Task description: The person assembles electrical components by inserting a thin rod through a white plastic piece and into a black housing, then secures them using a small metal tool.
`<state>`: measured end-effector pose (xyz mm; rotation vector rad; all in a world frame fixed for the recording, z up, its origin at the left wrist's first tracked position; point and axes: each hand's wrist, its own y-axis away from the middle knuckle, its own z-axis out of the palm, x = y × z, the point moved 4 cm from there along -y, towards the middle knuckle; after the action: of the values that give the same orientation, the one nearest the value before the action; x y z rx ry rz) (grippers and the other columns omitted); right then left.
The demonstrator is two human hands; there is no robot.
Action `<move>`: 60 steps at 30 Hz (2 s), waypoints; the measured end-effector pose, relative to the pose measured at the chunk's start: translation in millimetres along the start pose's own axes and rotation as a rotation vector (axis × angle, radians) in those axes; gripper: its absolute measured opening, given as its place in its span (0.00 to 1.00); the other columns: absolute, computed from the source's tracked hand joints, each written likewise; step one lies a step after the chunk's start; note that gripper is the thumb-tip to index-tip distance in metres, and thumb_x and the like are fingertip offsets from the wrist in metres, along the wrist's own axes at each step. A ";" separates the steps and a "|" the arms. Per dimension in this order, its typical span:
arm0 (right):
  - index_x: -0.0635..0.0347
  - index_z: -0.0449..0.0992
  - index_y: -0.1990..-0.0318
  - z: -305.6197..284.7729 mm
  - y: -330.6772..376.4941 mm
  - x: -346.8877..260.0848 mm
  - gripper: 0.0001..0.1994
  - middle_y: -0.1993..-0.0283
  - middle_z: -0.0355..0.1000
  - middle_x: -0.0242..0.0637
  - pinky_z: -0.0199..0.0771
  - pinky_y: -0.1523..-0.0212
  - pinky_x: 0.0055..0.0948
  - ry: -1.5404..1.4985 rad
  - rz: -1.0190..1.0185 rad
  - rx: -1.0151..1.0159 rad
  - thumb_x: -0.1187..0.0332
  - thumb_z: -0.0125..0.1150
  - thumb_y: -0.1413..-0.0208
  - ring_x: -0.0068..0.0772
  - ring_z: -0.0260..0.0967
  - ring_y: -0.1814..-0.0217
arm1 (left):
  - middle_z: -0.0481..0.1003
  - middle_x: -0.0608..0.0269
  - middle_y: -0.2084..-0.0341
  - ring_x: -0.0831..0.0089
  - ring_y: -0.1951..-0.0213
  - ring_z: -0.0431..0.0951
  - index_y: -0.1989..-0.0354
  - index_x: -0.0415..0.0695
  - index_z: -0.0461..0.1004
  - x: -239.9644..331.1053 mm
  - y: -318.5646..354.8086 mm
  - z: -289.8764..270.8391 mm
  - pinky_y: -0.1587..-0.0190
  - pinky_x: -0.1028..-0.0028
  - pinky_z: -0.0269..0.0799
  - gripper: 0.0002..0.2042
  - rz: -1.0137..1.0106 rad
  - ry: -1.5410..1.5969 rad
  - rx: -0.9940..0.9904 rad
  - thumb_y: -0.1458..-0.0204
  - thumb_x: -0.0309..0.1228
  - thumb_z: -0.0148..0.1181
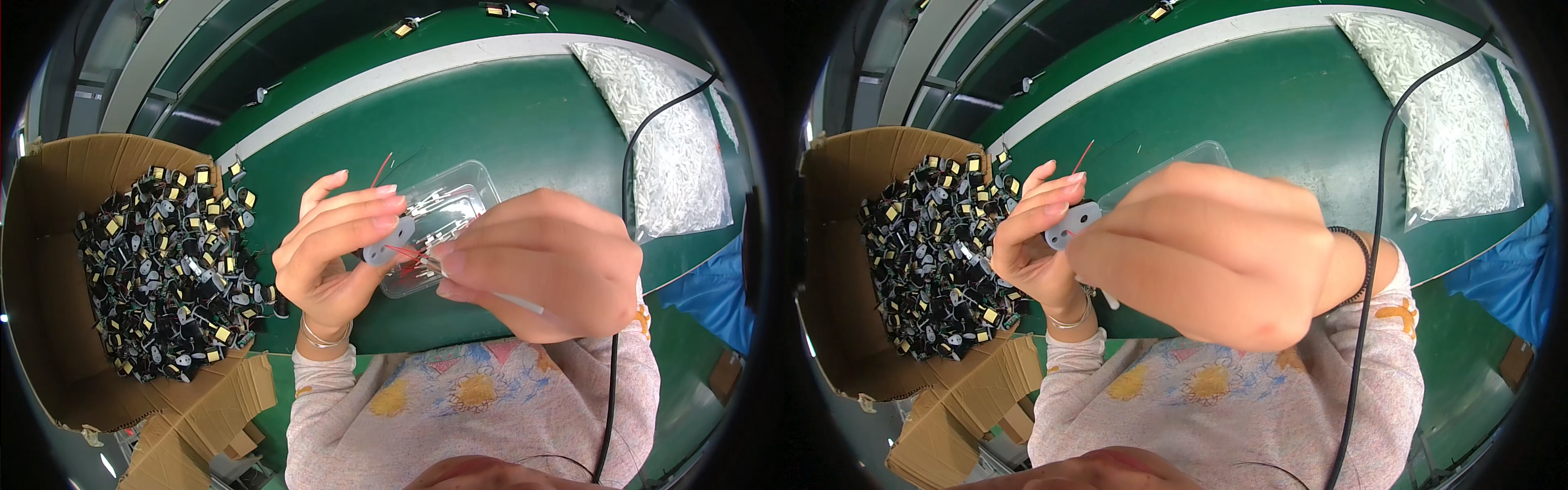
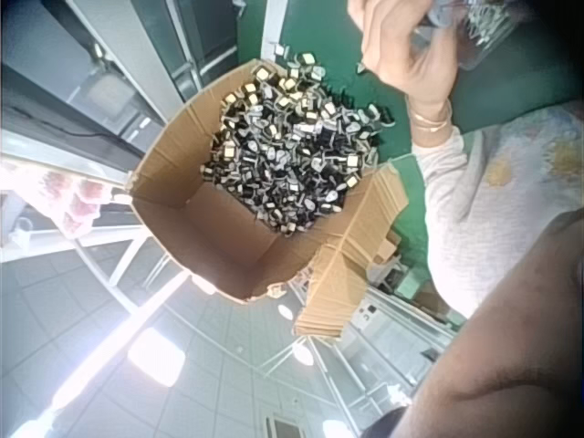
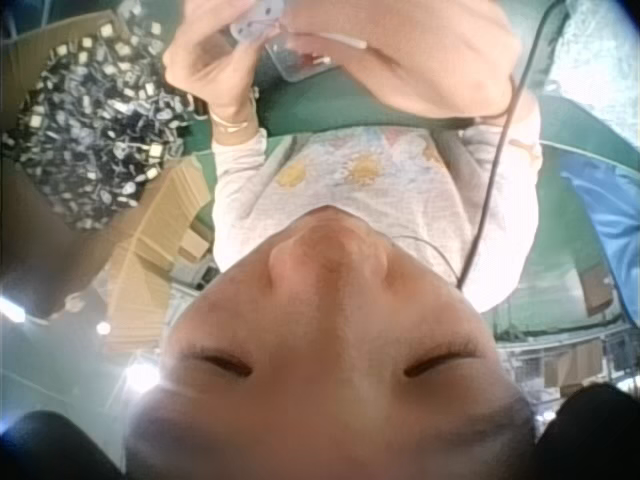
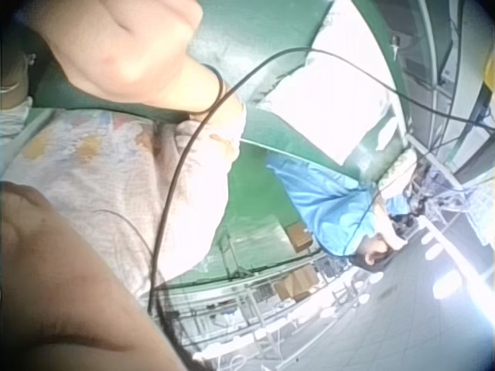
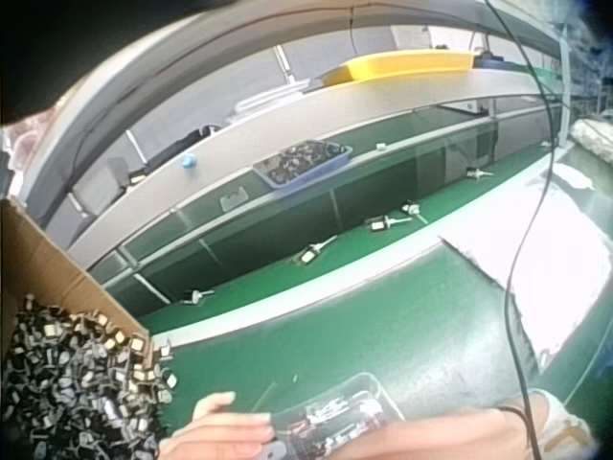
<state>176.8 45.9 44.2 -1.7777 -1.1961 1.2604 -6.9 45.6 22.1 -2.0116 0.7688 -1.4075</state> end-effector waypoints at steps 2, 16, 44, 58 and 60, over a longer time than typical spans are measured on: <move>0.64 0.78 0.70 1.0 -1.7 -1.9 0.17 0.72 0.75 0.37 0.74 0.75 0.20 0.016 0.004 -0.001 0.79 0.71 0.77 0.31 0.72 0.73 | 0.78 0.54 0.70 0.60 0.63 0.79 0.70 0.41 0.75 0.8 -0.4 0.2 0.50 0.59 0.62 0.13 0.020 -0.035 -0.007 0.67 0.24 0.69; 0.66 0.75 0.68 4.2 -4.7 -21.6 0.13 0.70 0.75 0.40 0.75 0.70 0.21 0.171 -0.086 0.062 0.75 0.68 0.66 0.32 0.73 0.70 | 0.78 0.54 0.70 0.62 0.64 0.79 0.67 0.42 0.72 3.2 2.1 -2.2 0.50 0.59 0.63 0.16 0.016 -0.060 0.021 0.67 0.24 0.70; 0.62 0.78 0.72 9.2 -6.9 2.4 0.16 0.73 0.72 0.33 0.69 0.75 0.23 0.208 -0.015 0.024 0.78 0.60 0.78 0.30 0.68 0.74 | 0.75 0.45 0.63 0.67 0.62 0.76 0.73 0.38 0.66 2.2 7.1 6.9 0.59 0.74 0.71 0.13 -0.291 0.333 0.041 0.63 0.21 0.67; 0.65 0.77 0.73 20.5 -3.8 -1.0 0.13 0.72 0.72 0.36 0.69 0.76 0.25 0.172 -0.077 0.029 0.84 0.57 0.73 0.34 0.68 0.74 | 0.75 0.43 0.66 0.66 0.66 0.77 0.72 0.33 0.68 20.9 6.4 3.5 0.64 0.75 0.73 0.10 -0.157 0.043 -0.008 0.63 0.16 0.63; 0.66 0.77 0.73 21.1 -5.9 12.5 0.14 0.73 0.72 0.36 0.69 0.76 0.26 -0.116 0.062 -0.005 0.84 0.57 0.75 0.33 0.68 0.75 | 0.75 0.43 0.66 0.67 0.66 0.77 0.72 0.33 0.68 23.9 6.7 0.7 0.64 0.75 0.73 0.10 -0.146 0.014 -0.004 0.63 0.16 0.63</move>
<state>156.6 59.6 37.9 -1.7780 -1.2167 1.4150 -0.4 23.8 32.1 -2.0990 0.6422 -1.5040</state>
